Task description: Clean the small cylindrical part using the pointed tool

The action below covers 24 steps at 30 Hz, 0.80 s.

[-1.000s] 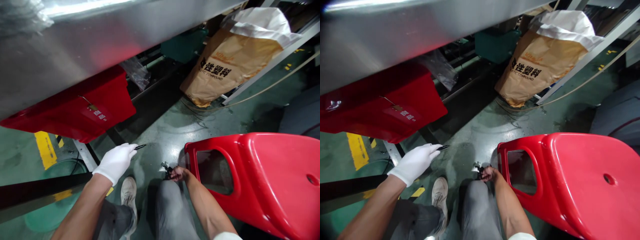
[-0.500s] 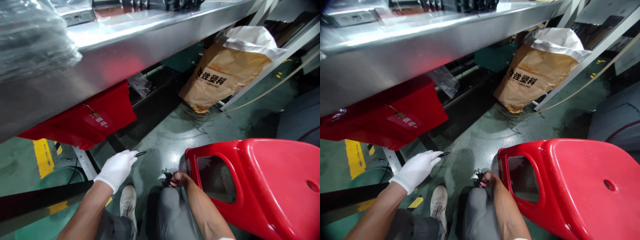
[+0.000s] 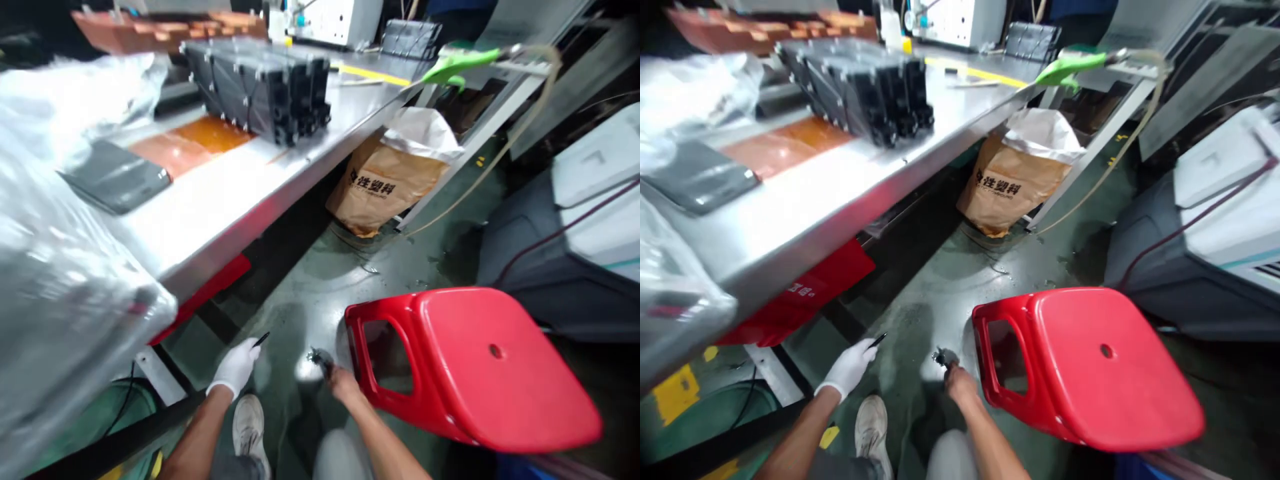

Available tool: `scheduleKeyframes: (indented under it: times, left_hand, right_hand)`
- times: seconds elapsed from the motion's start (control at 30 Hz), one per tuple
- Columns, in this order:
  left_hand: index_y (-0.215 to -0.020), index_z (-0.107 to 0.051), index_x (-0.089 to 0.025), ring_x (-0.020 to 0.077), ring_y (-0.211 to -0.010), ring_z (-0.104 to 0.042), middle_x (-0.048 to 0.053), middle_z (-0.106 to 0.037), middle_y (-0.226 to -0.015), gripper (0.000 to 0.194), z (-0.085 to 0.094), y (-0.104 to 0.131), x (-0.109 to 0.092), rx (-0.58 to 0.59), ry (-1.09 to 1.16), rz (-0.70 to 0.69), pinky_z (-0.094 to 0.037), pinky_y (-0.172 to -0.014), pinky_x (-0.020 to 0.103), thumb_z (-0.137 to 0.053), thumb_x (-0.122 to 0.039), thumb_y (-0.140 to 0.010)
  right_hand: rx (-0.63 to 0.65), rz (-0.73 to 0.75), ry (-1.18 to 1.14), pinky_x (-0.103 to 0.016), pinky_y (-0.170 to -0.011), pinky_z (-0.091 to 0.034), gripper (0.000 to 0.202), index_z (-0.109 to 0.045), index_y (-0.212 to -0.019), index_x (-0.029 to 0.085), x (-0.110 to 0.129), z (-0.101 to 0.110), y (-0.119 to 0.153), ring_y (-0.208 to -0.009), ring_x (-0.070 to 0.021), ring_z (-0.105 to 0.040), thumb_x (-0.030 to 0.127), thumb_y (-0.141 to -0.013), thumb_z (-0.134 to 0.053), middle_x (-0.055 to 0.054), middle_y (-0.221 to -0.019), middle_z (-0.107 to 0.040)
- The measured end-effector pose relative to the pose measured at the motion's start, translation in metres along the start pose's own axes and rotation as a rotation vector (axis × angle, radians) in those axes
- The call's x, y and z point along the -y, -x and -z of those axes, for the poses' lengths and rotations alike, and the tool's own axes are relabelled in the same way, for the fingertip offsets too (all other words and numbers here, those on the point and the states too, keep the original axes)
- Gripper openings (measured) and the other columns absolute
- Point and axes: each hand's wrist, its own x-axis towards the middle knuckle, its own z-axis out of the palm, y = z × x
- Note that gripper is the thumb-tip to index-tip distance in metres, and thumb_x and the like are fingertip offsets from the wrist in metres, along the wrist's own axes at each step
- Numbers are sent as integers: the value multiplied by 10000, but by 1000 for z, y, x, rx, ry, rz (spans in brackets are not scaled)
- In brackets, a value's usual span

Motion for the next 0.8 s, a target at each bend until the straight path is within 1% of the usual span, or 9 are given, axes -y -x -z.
scheduleKeyframes:
  times: [0.1, 0.2, 0.33, 0.43, 0.5, 0.57, 0.63, 0.7, 0.8]
  left_hand:
    - [-1300, -595, -141, 194, -1110, -683, 109, -742, -1208, 505, -3, 40, -4, -27, 107, 80, -492, -993, 273, -308, -371, -955]
    - [-1313, -588, -124, 217, -1169, -674, 127, -717, -1286, 516, 7, 105, -20, -23, 131, 147, -489, -1028, 290, -321, -370, -946]
    - [-1341, -594, -176, 226, -1333, -586, 93, -645, -1422, 498, 46, 204, -62, -32, 83, 136, -417, -1153, 315, -367, -379, -946]
    - [-1305, -627, -263, 206, -1348, -577, 24, -617, -1461, 437, 83, 271, -99, -53, 31, 80, -415, -1169, 307, -385, -320, -945]
    - [-1274, -651, -250, 212, -1335, -589, 33, -620, -1456, 423, 102, 309, -119, -81, 58, 57, -426, -1170, 318, -390, -301, -945]
    - [-1264, -659, -190, 229, -1307, -611, 81, -658, -1405, 428, 116, 337, -133, -139, 164, 58, -450, -1160, 334, -416, -336, -943]
    - [-1252, -668, -156, 233, -1255, -647, 106, -702, -1334, 440, 126, 358, -143, -229, 309, 23, -485, -1134, 331, -469, -378, -928]
    - [-1215, -697, -187, 225, -1174, -691, 87, -743, -1253, 403, 137, 371, -152, -341, 381, -74, -532, -1090, 333, -523, -381, -909]
    - [-1177, -716, -264, 199, -1026, -737, 48, -777, -1100, 309, 161, 387, -168, -490, 300, -273, -610, -962, 330, -547, -337, -927]
  right_hand:
    - [-151, 144, 191, -547, -1076, -368, 400, -616, -1288, 250, 27, 7, 76, -1230, -347, -525, 265, -888, -606, -148, -1194, -615]
    - [-213, 246, 318, -570, -1076, -340, 517, -534, -1428, 254, 56, 14, 154, -1269, -422, -475, 288, -914, -498, -207, -1250, -566]
    - [-264, 327, 427, -579, -1037, -382, 555, -470, -1488, 268, 94, 34, 260, -1224, -423, -495, 321, -941, -390, -209, -1241, -560]
    - [-301, 382, 481, -588, -1023, -402, 562, -460, -1498, 262, 122, 57, 338, -1174, -415, -528, 322, -949, -354, -210, -1214, -581]
    - [-313, 431, 511, -595, -1011, -421, 567, -469, -1495, 234, 140, 73, 385, -1149, -420, -544, 329, -949, -351, -221, -1199, -596]
    - [-301, 480, 459, -546, -1008, -463, 560, -491, -1482, 232, 157, 89, 429, -1116, -389, -583, 366, -949, -383, -205, -1156, -620]
    - [-247, 542, 298, -456, -1038, -492, 556, -500, -1474, 261, 174, 103, 471, -1141, -329, -618, 448, -957, -415, -164, -1181, -642]
    - [-172, 589, 118, -383, -1111, -464, 579, -507, -1465, 275, 191, 117, 511, -1258, -277, -595, 546, -963, -415, -120, -1315, -636]
    - [-104, 629, 39, -318, -1162, -415, 620, -500, -1466, 273, 212, 134, 567, -1371, -230, -527, 619, -962, -393, -73, -1440, -593]
